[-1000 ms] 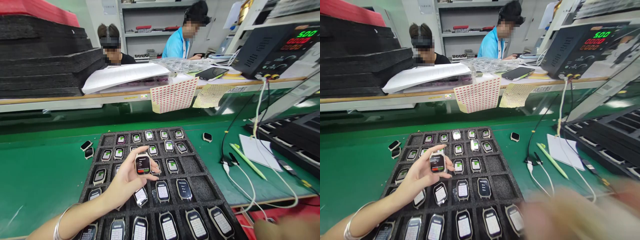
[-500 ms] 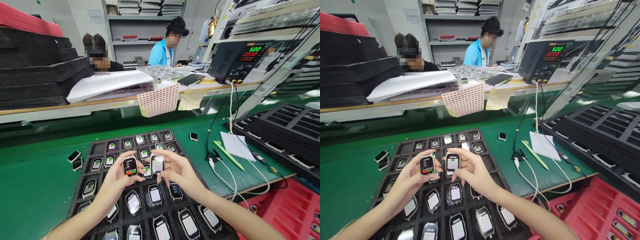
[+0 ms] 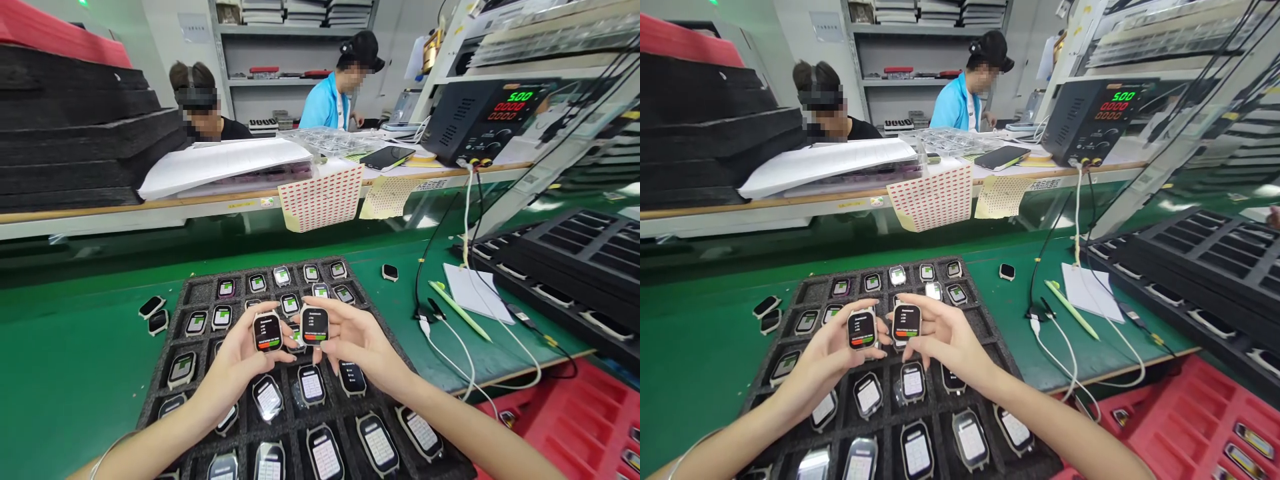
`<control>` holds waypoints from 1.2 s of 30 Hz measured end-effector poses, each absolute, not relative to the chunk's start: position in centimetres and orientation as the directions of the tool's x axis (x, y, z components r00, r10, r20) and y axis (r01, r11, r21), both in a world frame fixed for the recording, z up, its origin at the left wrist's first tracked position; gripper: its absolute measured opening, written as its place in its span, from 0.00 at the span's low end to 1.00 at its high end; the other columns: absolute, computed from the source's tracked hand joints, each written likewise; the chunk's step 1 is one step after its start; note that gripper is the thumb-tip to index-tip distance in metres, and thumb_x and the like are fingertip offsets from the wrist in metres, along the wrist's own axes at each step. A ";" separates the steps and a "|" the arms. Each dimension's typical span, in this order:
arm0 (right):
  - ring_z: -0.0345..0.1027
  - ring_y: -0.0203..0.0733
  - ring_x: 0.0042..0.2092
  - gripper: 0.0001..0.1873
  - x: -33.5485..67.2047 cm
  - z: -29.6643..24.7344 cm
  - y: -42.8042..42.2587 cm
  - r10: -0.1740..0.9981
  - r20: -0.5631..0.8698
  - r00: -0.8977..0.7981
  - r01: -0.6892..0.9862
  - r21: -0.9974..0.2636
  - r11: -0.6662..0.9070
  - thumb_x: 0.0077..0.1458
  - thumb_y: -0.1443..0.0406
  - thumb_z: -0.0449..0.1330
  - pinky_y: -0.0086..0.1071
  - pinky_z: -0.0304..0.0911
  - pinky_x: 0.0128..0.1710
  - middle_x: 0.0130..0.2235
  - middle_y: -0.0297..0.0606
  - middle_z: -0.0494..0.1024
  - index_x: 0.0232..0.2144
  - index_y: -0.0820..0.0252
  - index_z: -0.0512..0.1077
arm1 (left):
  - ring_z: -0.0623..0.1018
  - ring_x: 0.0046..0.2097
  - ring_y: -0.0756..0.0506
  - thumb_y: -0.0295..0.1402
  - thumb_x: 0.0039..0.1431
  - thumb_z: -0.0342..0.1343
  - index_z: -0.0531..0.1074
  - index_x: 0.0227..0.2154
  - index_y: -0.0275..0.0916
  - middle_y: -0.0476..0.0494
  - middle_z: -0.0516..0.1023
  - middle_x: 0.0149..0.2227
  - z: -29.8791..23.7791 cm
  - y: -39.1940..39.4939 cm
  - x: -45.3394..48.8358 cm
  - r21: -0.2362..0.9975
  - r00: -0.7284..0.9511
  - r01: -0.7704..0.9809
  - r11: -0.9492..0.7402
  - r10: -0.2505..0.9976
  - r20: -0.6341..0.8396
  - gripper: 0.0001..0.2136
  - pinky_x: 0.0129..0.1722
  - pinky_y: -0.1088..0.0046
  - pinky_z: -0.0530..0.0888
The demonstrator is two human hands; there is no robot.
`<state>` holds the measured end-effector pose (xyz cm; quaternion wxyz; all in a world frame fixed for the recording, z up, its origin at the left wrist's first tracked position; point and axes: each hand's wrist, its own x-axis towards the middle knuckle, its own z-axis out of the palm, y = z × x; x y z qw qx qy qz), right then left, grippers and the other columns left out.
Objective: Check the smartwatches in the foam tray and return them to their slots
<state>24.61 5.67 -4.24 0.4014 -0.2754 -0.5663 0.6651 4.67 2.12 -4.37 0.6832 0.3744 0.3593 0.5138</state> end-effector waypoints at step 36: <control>0.74 0.40 0.32 0.25 24.9 -3.8 5.0 0.846 0.090 -0.526 -0.174 -0.985 -0.004 0.54 0.69 0.63 0.25 0.68 0.21 0.45 0.44 0.75 0.55 0.56 0.66 | 0.76 0.38 0.44 0.31 0.56 0.59 0.66 0.49 0.40 0.43 0.74 0.36 -4.5 2.2 4.5 0.939 0.267 -0.328 0.100 0.964 -0.010 0.18 0.35 0.67 0.77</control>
